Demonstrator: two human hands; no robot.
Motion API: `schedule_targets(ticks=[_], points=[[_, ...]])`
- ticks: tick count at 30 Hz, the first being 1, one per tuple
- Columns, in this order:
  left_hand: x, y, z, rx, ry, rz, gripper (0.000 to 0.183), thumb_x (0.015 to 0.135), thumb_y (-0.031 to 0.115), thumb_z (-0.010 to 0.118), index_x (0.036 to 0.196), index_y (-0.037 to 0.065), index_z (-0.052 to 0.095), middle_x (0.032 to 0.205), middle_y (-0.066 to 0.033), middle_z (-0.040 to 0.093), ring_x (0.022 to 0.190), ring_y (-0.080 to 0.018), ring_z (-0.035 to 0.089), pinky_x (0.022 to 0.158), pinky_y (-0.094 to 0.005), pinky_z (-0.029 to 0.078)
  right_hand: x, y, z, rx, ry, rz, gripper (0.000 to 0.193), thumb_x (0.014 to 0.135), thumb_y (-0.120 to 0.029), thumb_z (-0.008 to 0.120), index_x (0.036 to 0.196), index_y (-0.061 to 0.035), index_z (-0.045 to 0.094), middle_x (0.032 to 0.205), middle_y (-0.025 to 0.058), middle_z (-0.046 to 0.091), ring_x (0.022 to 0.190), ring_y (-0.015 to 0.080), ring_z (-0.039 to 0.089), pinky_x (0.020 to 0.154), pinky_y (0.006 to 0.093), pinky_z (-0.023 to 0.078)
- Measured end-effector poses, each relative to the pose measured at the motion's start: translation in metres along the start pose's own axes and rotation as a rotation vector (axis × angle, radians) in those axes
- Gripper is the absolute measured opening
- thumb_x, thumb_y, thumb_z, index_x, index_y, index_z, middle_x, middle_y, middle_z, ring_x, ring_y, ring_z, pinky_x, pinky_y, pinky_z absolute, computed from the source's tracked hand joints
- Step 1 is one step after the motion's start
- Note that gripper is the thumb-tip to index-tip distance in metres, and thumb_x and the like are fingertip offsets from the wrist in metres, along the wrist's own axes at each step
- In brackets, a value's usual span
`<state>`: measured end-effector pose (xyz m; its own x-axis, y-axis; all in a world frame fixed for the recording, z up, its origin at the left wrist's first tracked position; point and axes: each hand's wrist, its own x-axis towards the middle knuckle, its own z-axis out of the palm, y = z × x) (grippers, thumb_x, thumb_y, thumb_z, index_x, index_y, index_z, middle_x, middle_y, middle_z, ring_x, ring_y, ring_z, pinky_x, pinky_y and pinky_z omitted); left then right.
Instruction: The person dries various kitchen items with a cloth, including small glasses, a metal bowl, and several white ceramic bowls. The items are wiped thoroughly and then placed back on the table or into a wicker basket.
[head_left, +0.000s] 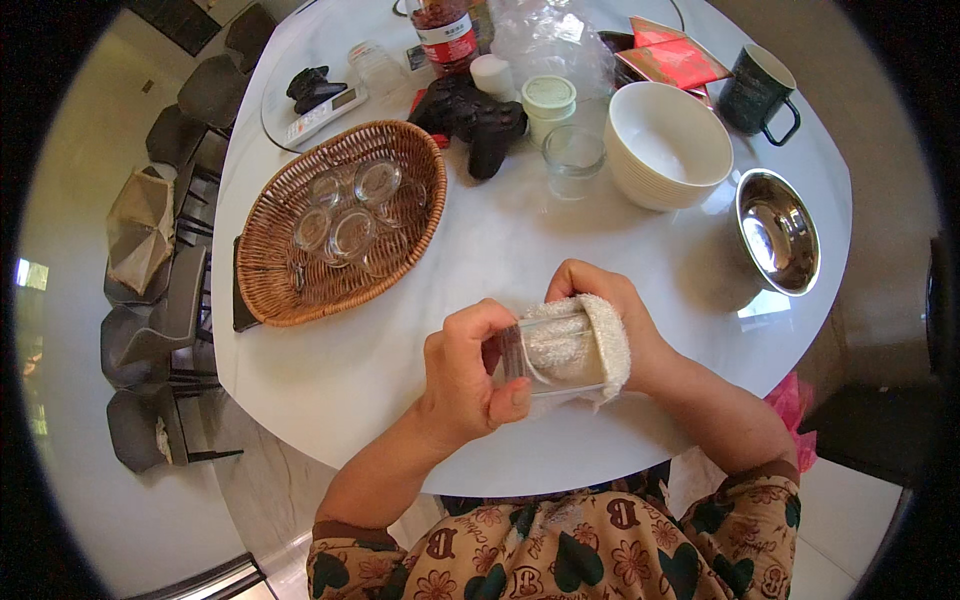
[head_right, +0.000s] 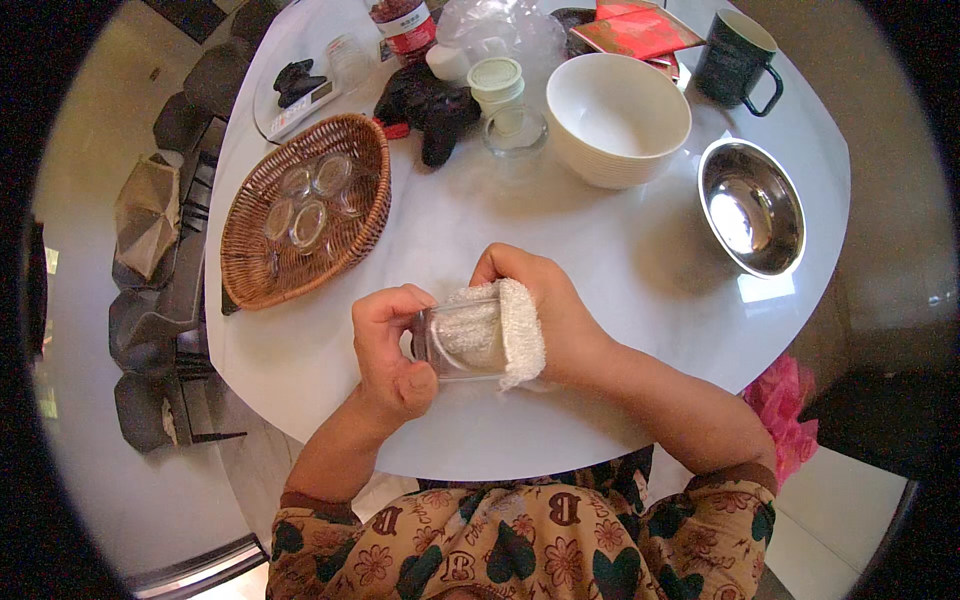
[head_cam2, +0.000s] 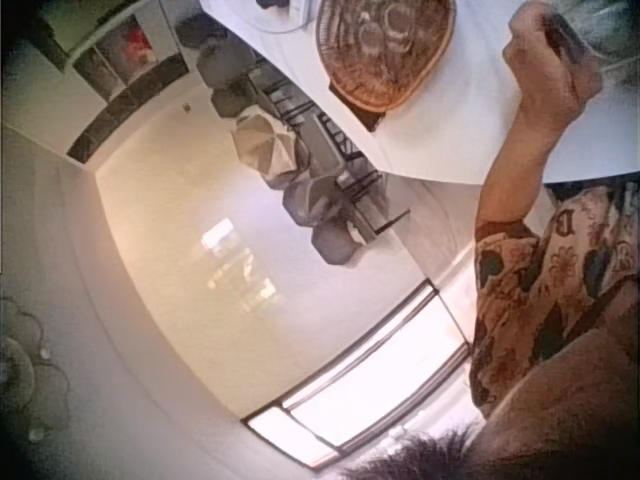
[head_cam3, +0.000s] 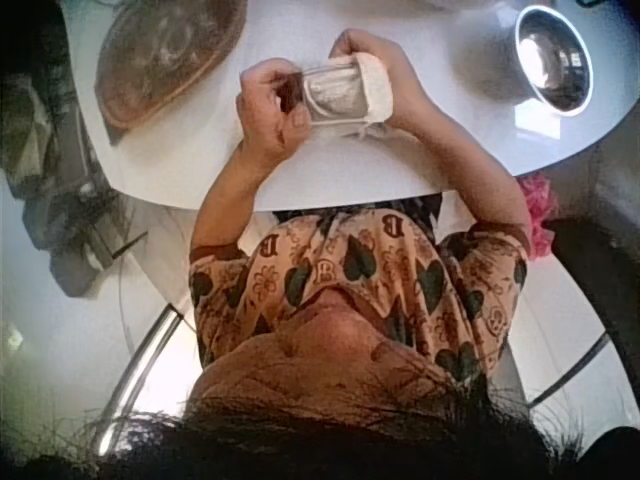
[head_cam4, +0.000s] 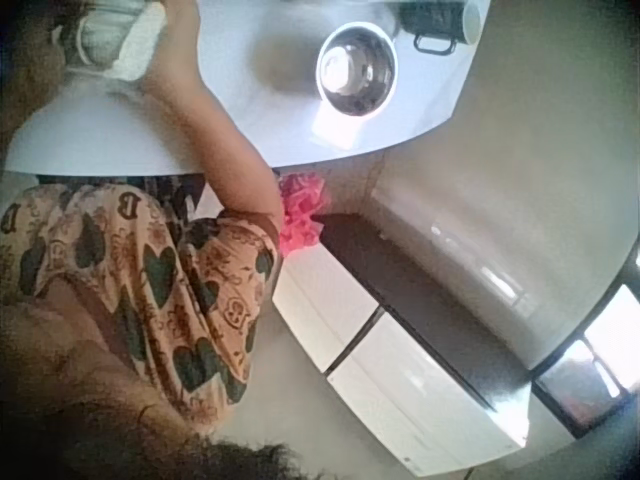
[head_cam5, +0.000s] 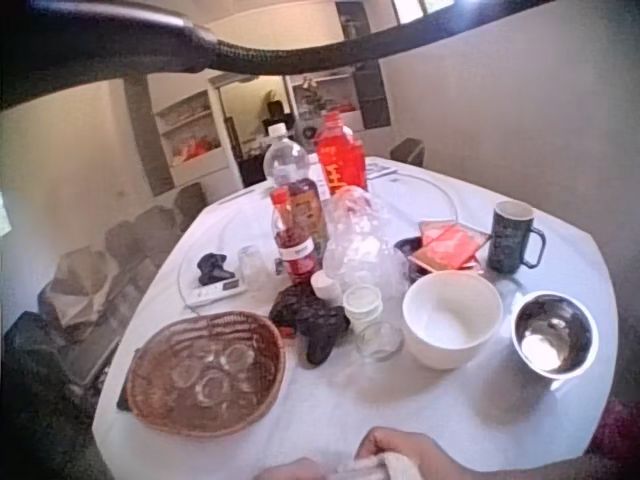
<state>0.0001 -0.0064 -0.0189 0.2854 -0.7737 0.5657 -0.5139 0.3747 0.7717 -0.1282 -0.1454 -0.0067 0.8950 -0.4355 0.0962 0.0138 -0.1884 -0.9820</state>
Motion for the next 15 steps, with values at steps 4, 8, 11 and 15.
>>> schedule_targets(ticks=[4,8,11,15], points=[[0.007,0.008,-0.001,-0.302,-0.062,-0.354,0.064,0.086,0.057,0.053,0.112,0.000,0.036,0.076,-0.0073,0.052,0.060,-0.0076,0.045,0.053,-0.0222,0.038,0.000,-0.011,-0.001,-0.352,0.239,-0.335,0.039,0.059,-0.016,0.081,0.081,-0.0048,0.050,0.070,0.0100,0.053,0.055,0.0255,0.055,0.054,0.0315,0.047],[0.011,0.011,-0.005,-0.293,-0.288,-0.687,0.066,0.089,0.061,0.044,0.112,0.000,0.036,0.079,-0.0088,0.054,0.065,-0.0111,0.048,0.055,-0.0253,0.040,-0.006,-0.010,-0.004,-0.842,0.156,-0.750,0.039,0.058,-0.017,0.080,0.081,-0.0049,0.051,0.070,0.0106,0.053,0.054,0.0274,0.055,0.050,0.0361,0.047],[0.006,0.010,0.000,-0.094,-0.119,-0.420,0.066,0.085,0.058,0.055,0.112,0.000,0.038,0.082,-0.0101,0.058,0.060,-0.0164,0.054,0.055,-0.0287,0.045,-0.003,-0.012,0.002,-0.534,0.206,-0.470,0.037,0.060,-0.016,0.080,0.080,-0.0061,0.051,0.070,0.0101,0.052,0.057,0.0255,0.056,0.055,0.0328,0.048],[0.003,0.000,-0.002,0.189,-0.026,0.044,0.072,0.078,0.057,0.065,0.114,0.001,0.038,0.085,-0.0137,0.060,0.063,-0.0183,0.059,0.057,-0.0282,0.048,0.000,0.001,0.008,0.085,0.046,0.016,0.035,0.062,-0.015,0.079,0.080,-0.0062,0.051,0.073,0.0063,0.056,0.064,0.0137,0.052,0.060,0.0260,0.044]])
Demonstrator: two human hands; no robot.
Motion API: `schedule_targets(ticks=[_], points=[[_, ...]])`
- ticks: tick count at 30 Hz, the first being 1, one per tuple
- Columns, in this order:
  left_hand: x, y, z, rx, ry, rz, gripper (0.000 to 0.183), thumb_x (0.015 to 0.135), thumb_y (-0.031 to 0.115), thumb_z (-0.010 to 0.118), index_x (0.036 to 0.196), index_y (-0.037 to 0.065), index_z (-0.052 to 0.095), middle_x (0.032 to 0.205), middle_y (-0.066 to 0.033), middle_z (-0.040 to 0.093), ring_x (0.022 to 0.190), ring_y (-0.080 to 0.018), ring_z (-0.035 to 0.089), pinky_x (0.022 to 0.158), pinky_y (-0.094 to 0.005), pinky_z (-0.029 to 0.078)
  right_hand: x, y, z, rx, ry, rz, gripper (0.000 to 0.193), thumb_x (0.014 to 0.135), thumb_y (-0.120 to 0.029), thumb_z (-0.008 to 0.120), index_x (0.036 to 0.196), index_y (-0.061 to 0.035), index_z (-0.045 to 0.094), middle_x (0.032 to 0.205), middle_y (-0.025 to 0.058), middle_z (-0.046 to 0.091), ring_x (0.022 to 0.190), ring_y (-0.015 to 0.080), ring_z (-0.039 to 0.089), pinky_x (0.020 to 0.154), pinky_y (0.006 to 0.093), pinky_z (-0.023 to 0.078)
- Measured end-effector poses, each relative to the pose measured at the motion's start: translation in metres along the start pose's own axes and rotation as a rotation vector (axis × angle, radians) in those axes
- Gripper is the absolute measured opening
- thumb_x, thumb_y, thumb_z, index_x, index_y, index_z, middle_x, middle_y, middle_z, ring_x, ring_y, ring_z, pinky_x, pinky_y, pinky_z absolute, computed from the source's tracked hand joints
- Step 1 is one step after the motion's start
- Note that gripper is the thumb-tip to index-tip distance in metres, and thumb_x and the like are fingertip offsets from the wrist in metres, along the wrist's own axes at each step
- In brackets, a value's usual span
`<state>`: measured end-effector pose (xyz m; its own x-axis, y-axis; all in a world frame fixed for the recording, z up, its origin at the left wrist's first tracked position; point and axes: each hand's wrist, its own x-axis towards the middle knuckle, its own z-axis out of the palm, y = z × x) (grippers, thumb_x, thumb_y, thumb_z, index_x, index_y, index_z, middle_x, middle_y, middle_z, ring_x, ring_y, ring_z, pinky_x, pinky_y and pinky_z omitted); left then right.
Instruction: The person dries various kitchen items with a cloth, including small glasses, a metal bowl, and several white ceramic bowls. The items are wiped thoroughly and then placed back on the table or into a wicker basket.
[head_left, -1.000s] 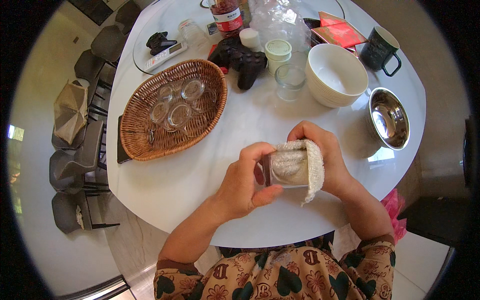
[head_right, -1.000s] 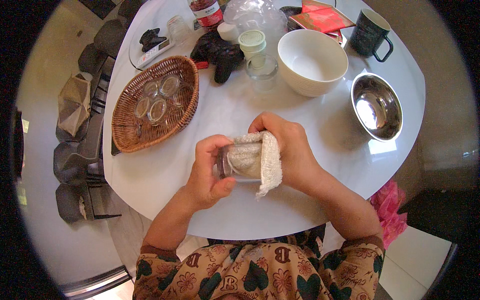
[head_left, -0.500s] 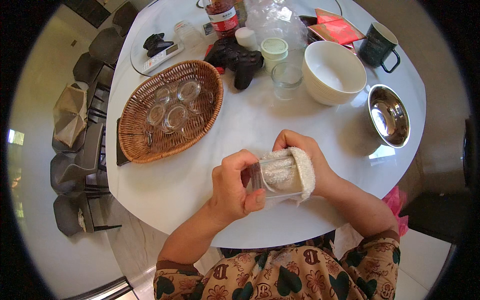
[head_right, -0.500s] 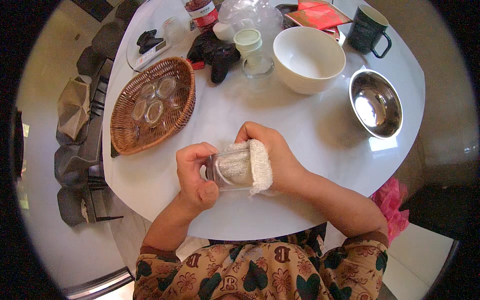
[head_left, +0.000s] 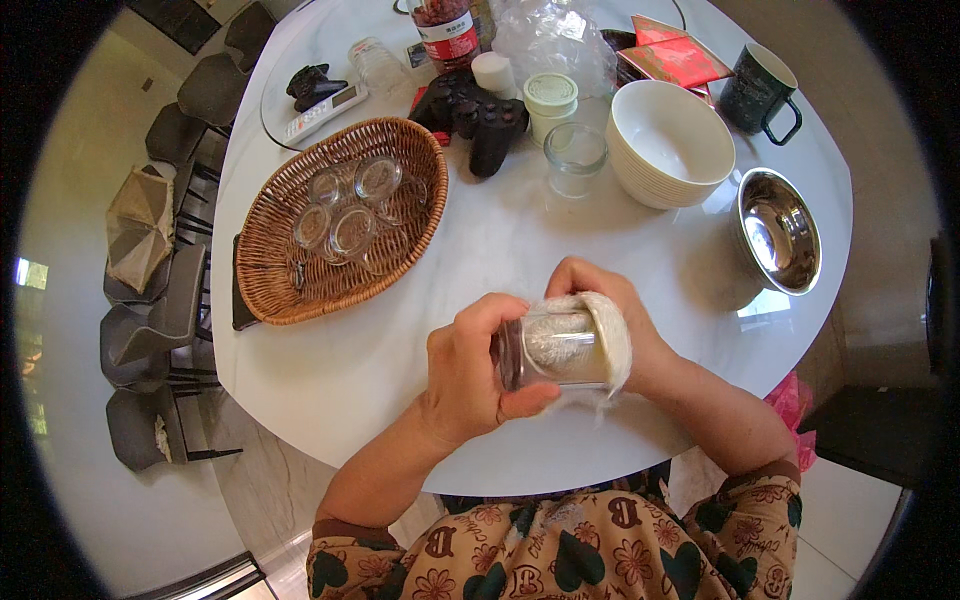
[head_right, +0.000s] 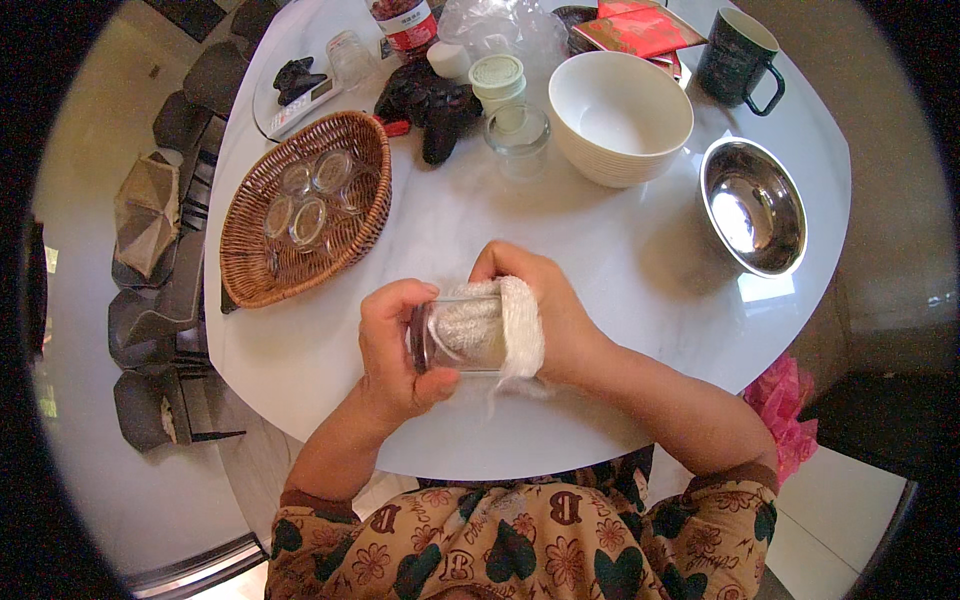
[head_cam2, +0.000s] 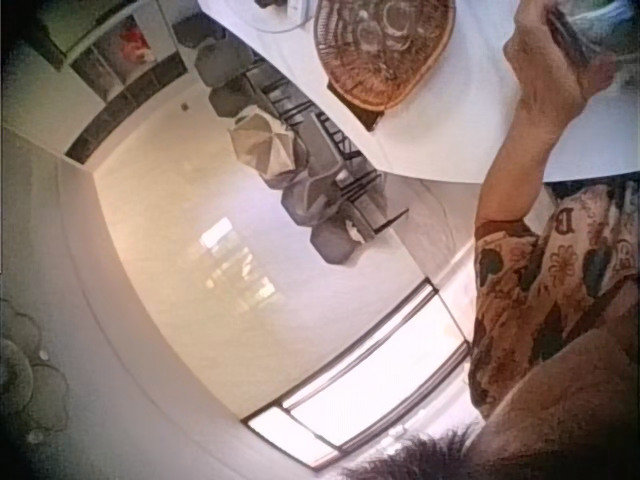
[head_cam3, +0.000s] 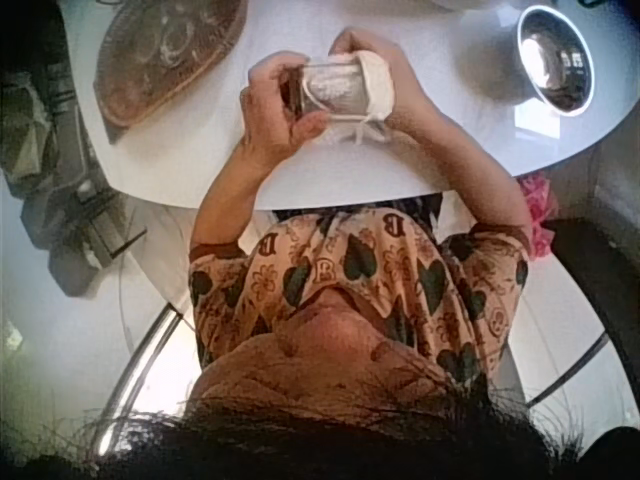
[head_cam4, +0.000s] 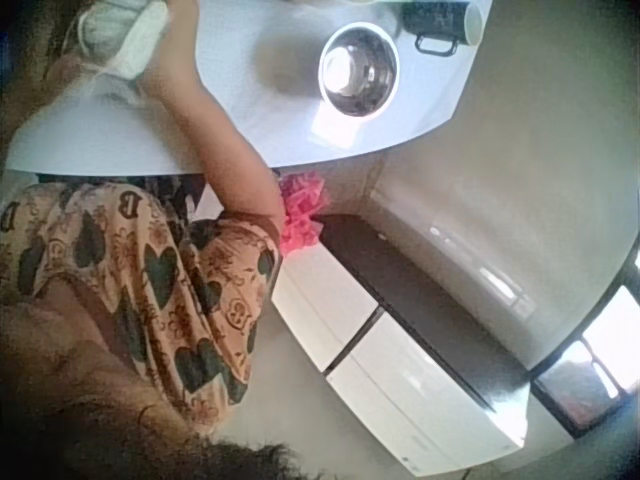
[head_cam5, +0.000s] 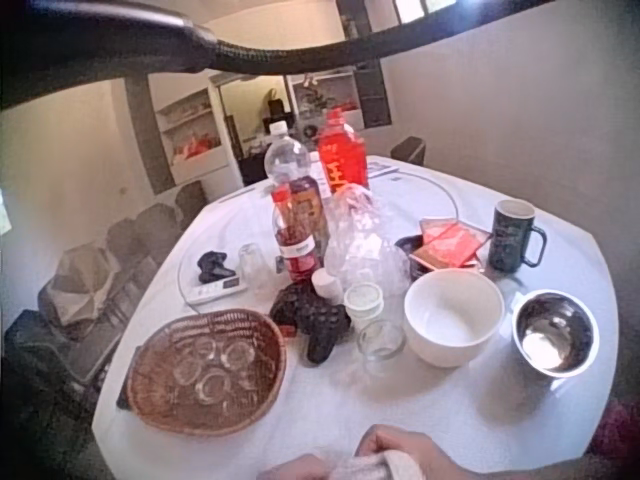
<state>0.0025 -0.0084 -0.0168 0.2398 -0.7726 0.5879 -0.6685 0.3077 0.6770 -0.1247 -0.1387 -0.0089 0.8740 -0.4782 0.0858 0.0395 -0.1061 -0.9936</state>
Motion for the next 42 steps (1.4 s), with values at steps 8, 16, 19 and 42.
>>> schedule_targets(ticks=[8,16,19,42], points=[[0.005,0.009,-0.005,-0.582,-0.207,-0.598,0.074,0.081,0.064,0.056,0.116,0.002,0.037,0.084,-0.0074,0.058,0.067,-0.0135,0.056,0.057,-0.0253,0.045,0.000,-0.003,-0.014,-0.713,0.157,-0.784,0.030,0.061,-0.009,0.072,0.083,-0.0041,0.052,0.072,0.0079,0.052,0.060,0.0203,0.056,0.051,0.0304,0.046],[0.005,0.003,-0.006,-0.015,-0.132,-0.045,0.075,0.078,0.056,0.065,0.120,-0.001,0.037,0.079,-0.0106,0.059,0.066,-0.0191,0.061,0.058,-0.0281,0.048,0.000,-0.003,-0.004,0.058,-0.077,0.085,0.036,0.062,-0.017,0.080,0.082,-0.0057,0.052,0.076,0.0012,0.056,0.070,0.0080,0.049,0.066,0.0255,0.043],[0.006,-0.001,-0.010,0.033,-0.139,-0.008,0.089,0.069,0.065,0.068,0.122,-0.001,0.038,0.077,-0.0091,0.059,0.066,-0.0163,0.061,0.057,-0.0274,0.047,0.000,0.000,-0.003,0.195,-0.140,0.170,0.036,0.062,-0.016,0.080,0.082,-0.0055,0.051,0.075,-0.0008,0.056,0.073,0.0064,0.048,0.065,0.0247,0.043],[0.011,0.016,-0.006,-0.746,-0.224,-0.644,0.078,0.082,0.050,0.064,0.128,0.002,0.024,0.106,-0.0141,0.052,0.092,-0.0149,0.052,0.074,-0.0273,0.046,-0.001,-0.007,-0.011,-0.552,0.211,-0.536,0.040,0.059,-0.014,0.081,0.084,-0.0048,0.050,0.074,0.0110,0.054,0.061,0.0269,0.057,0.056,0.0320,0.047]])
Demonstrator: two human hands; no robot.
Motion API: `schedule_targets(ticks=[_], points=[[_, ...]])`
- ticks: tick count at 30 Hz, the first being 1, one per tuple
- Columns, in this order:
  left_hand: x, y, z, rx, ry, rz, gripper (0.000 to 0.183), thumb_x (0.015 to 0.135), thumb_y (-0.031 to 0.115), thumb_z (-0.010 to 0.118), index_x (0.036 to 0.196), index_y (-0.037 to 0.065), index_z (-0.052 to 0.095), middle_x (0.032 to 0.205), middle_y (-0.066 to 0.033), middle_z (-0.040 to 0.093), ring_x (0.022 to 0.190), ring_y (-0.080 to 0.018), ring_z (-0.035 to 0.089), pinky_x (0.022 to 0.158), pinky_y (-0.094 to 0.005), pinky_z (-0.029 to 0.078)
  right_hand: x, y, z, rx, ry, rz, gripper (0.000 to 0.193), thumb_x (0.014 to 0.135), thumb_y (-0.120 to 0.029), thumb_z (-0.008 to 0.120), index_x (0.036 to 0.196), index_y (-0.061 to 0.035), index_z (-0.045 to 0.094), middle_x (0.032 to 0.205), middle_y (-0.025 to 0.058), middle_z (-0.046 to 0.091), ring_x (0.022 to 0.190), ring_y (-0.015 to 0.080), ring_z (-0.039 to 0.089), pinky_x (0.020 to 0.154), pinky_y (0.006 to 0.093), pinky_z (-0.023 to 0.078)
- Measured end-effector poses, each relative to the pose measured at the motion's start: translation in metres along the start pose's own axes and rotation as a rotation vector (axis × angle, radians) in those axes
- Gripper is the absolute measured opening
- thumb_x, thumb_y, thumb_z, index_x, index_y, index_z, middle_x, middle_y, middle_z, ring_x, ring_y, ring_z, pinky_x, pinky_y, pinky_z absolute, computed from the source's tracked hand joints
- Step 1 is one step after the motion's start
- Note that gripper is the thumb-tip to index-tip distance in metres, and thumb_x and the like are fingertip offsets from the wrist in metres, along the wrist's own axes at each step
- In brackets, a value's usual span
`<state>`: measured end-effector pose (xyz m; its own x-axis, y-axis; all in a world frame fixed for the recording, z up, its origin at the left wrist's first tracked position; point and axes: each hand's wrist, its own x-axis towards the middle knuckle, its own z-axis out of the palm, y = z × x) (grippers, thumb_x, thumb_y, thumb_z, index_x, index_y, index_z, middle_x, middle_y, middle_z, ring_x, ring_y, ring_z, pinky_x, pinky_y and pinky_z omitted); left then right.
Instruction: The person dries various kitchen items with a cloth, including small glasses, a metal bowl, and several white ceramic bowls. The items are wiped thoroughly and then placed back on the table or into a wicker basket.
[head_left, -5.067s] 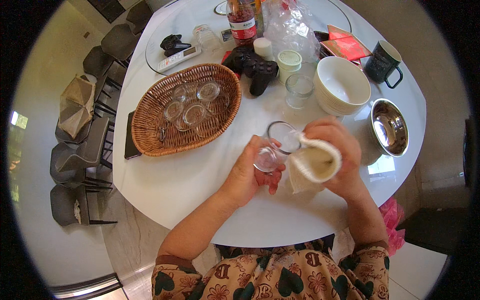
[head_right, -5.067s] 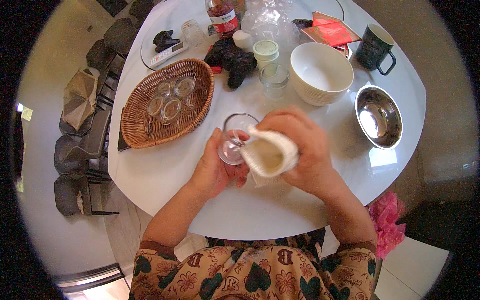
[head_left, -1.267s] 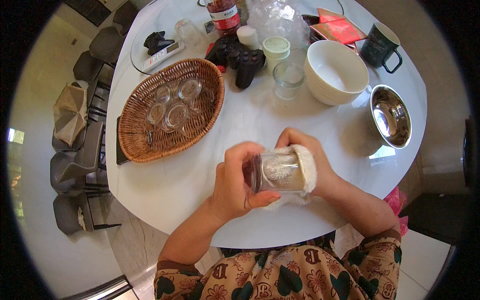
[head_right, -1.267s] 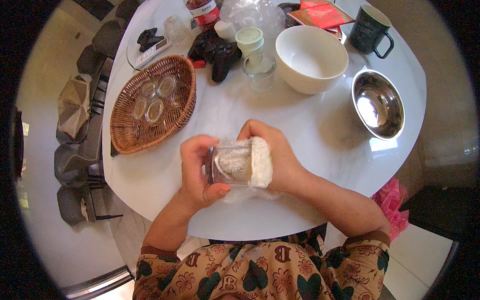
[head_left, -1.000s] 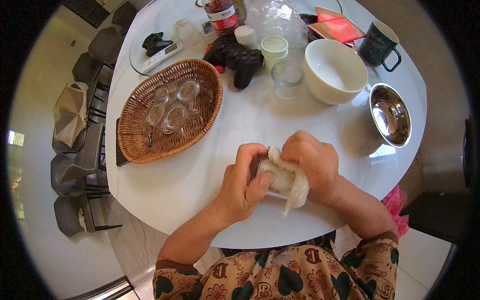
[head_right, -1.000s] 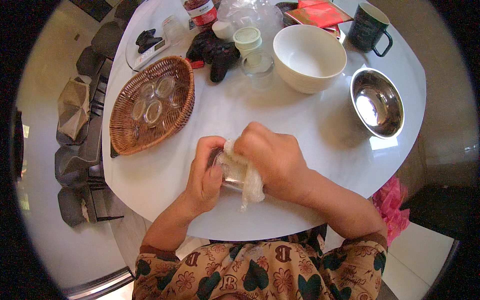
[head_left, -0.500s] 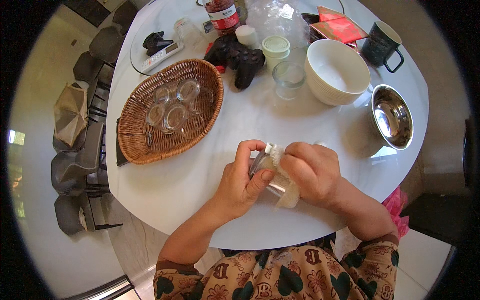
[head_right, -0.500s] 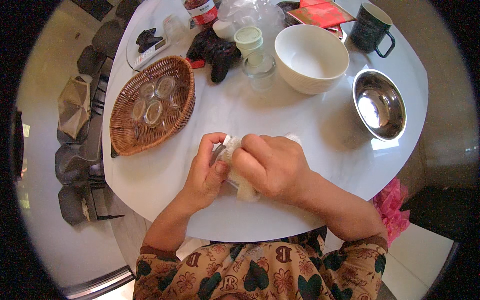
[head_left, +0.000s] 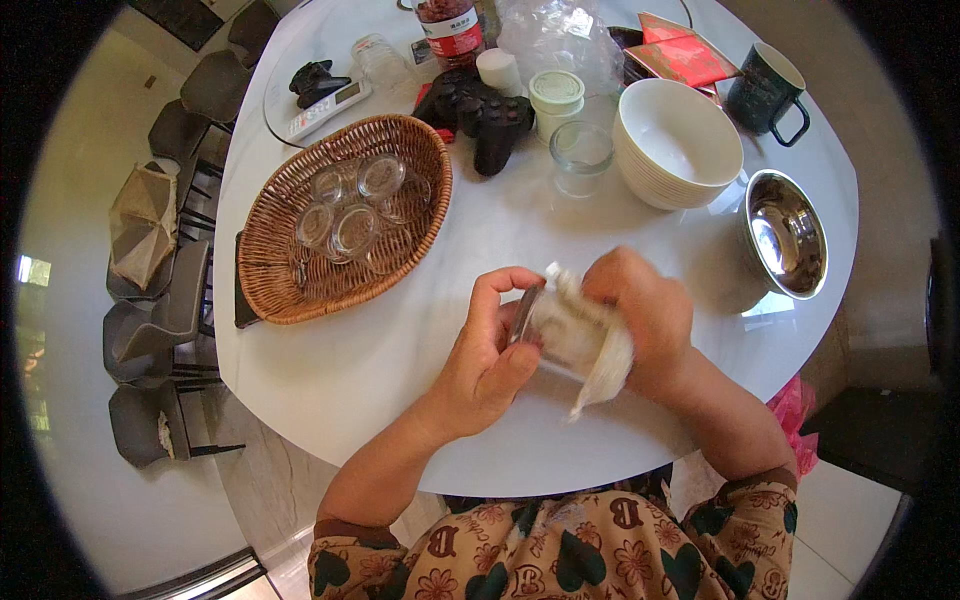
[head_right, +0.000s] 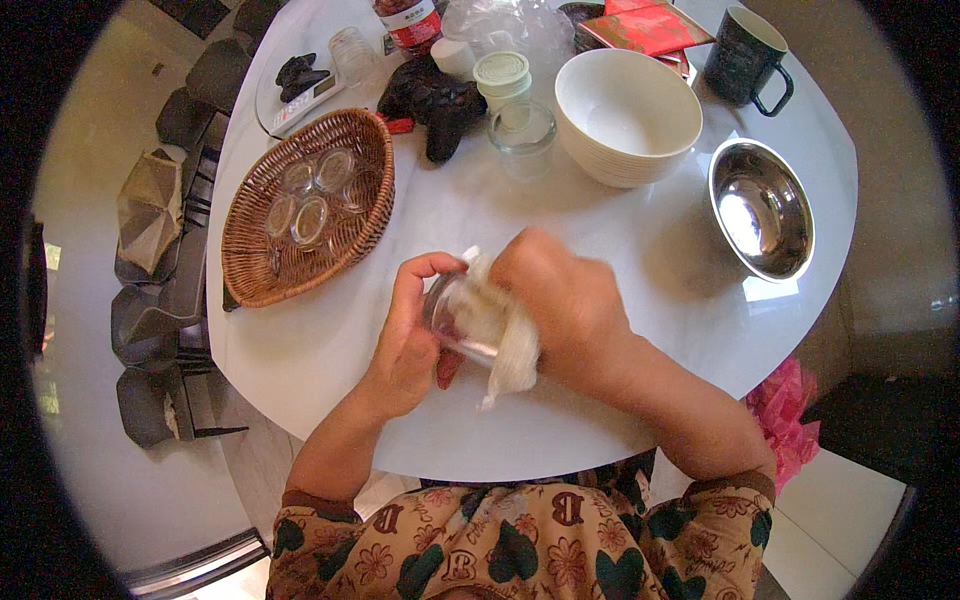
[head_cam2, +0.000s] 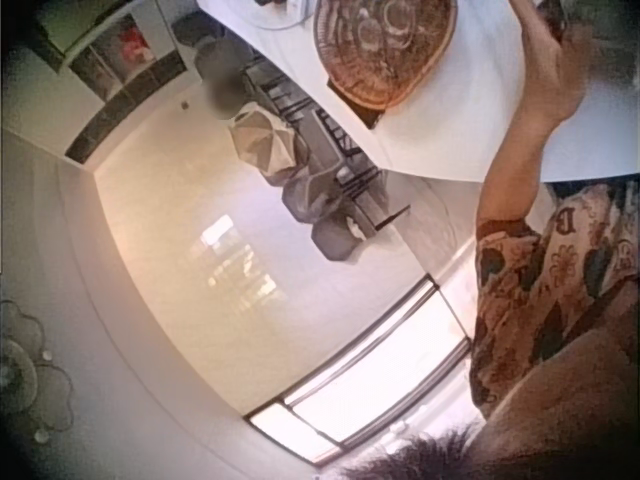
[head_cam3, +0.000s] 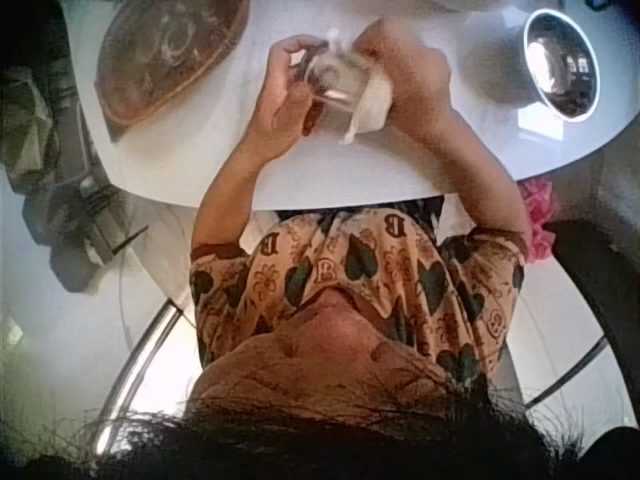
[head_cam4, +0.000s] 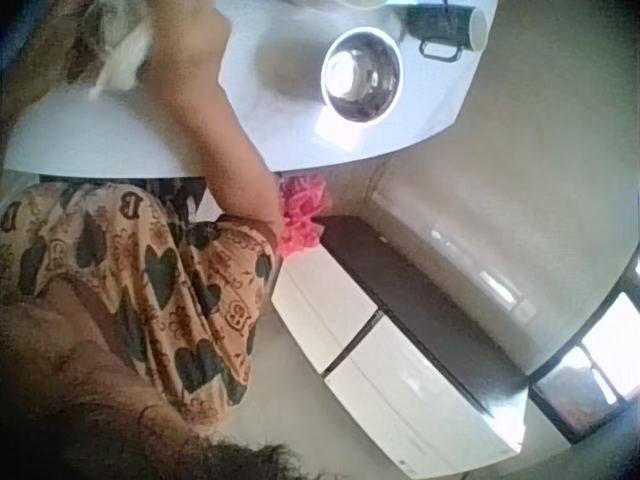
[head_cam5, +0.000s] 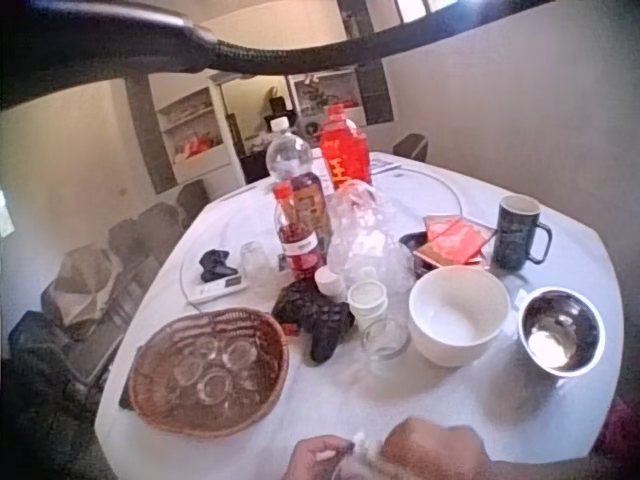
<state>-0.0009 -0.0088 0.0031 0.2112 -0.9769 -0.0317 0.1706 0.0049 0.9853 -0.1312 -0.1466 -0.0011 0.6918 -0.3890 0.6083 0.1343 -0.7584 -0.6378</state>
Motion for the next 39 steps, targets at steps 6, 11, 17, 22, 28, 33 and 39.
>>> schedule_targets(ticks=[6,11,17,22,28,33,39], points=[[0.002,-0.014,-0.002,0.441,0.089,0.497,0.069,0.077,0.041,0.073,0.122,0.003,0.037,0.106,-0.0152,0.053,0.083,-0.0188,0.056,0.070,-0.0282,0.047,0.003,-0.003,-0.001,0.386,-0.144,0.384,0.037,0.064,-0.010,0.079,0.088,-0.0058,0.052,0.076,0.0031,0.056,0.069,0.0083,0.053,0.062,0.0242,0.043],[0.005,0.003,-0.014,0.859,0.102,0.768,0.058,0.070,0.034,0.080,0.112,0.007,0.051,0.110,-0.0199,0.054,0.087,-0.0281,0.059,0.065,-0.0332,0.049,-0.004,0.002,0.009,1.137,-0.241,0.834,0.027,0.072,-0.011,0.076,0.090,-0.0082,0.056,0.079,-0.0015,0.058,0.068,0.0053,0.053,0.058,0.0199,0.044],[0.010,0.021,-0.041,0.565,0.584,1.115,0.053,0.087,0.024,0.064,0.132,0.008,0.040,0.127,-0.0207,0.043,0.104,-0.0318,0.055,0.085,-0.0412,0.049,0.003,-0.008,-0.007,1.115,-0.040,0.749,0.022,0.076,-0.010,0.072,0.090,-0.0082,0.055,0.080,-0.0026,0.058,0.067,0.0029,0.052,0.055,0.0168,0.043],[-0.005,0.047,-0.091,0.911,1.193,1.050,0.054,0.093,0.007,0.051,0.141,0.010,0.026,0.132,-0.0166,0.039,0.116,-0.0254,0.047,0.098,-0.0359,0.041,0.003,-0.010,-0.008,0.859,-0.148,0.605,0.035,0.065,-0.012,0.078,0.086,-0.0082,0.051,0.078,-0.0037,0.054,0.072,0.0036,0.049,0.064,0.0194,0.041],[-0.015,0.050,-0.110,1.142,1.327,0.529,0.055,0.087,0.006,0.059,0.136,0.005,0.035,0.130,-0.0153,0.040,0.113,-0.0269,0.049,0.093,-0.0363,0.043,0.003,-0.013,-0.007,0.762,-0.202,0.608,0.034,0.064,-0.014,0.078,0.083,-0.0079,0.050,0.078,-0.0035,0.054,0.072,0.0037,0.048,0.066,0.0195,0.040],[-0.019,0.054,-0.106,1.180,1.319,0.200,0.052,0.085,0.007,0.060,0.133,0.009,0.039,0.124,-0.0135,0.044,0.110,-0.0272,0.053,0.090,-0.0371,0.045,0.006,-0.014,-0.008,0.781,-0.156,0.645,0.032,0.065,-0.013,0.077,0.083,-0.0076,0.051,0.078,-0.0033,0.055,0.071,0.0032,0.048,0.064,0.0199,0.040],[-0.022,0.044,-0.126,1.145,1.154,0.052,0.056,0.082,0.009,0.064,0.132,0.005,0.040,0.131,-0.0175,0.043,0.116,-0.0300,0.049,0.095,-0.0352,0.041,0.003,-0.011,-0.008,0.766,-0.135,0.652,0.033,0.064,-0.012,0.078,0.083,-0.0078,0.051,0.077,-0.0035,0.055,0.071,0.0029,0.048,0.064,0.0195,0.040]])
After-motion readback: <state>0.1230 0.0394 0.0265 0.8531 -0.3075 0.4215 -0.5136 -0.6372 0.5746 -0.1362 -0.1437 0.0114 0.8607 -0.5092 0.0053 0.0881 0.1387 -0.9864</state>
